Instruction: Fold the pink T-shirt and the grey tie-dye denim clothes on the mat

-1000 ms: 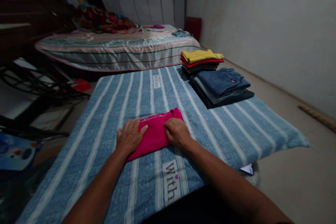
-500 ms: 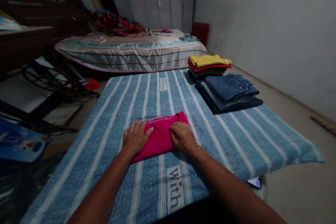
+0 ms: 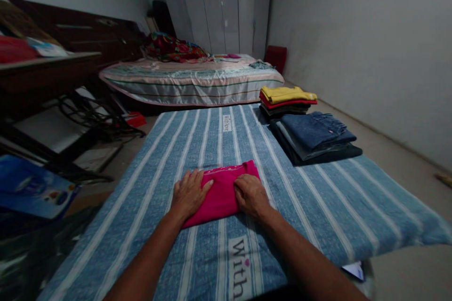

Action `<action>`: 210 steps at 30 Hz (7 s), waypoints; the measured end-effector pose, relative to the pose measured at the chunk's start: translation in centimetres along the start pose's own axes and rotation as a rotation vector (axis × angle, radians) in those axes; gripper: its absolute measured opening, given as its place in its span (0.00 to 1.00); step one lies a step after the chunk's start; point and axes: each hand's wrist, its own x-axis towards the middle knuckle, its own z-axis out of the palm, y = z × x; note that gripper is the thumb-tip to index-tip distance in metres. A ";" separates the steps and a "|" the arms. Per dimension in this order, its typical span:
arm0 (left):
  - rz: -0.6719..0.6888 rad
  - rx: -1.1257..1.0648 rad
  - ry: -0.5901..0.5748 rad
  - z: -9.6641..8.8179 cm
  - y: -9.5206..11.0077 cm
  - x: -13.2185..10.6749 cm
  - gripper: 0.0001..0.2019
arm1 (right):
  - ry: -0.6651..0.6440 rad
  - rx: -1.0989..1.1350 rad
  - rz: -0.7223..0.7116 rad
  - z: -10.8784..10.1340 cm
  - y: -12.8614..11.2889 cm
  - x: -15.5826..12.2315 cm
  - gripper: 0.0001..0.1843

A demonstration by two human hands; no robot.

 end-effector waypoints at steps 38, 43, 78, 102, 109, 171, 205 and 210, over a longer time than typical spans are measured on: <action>-0.019 -0.047 -0.004 0.6 -0.2 -0.1 0.29 | 0.025 0.049 -0.010 -0.1 -0.2 -0.3 0.09; -0.023 -0.055 -0.019 0.5 -0.3 -0.2 0.28 | 0.034 0.047 -0.023 0.0 -0.2 -0.3 0.10; -0.117 -0.140 0.038 1.3 -2.5 -0.8 0.27 | 0.073 0.022 -0.048 0.1 0.1 -0.9 0.11; -0.129 -0.146 0.001 0.2 -1.9 -1.1 0.27 | 0.088 0.029 -0.040 0.3 0.2 -1.2 0.12; -0.133 -0.131 -0.003 0.5 -2.0 -1.1 0.27 | 0.103 0.022 -0.041 0.2 0.0 -1.1 0.12; -0.076 -0.628 -0.055 -2.0 12.5 8.1 0.14 | -0.013 0.114 0.003 0.4 0.0 -0.5 0.14; 0.240 -0.298 -0.021 -3.0 12.9 6.7 0.11 | -0.021 0.015 -0.030 0.3 0.0 -0.9 0.15; 0.344 -0.283 -0.025 -3.6 13.0 6.7 0.10 | -0.025 -0.023 -0.013 0.0 -0.7 -0.9 0.15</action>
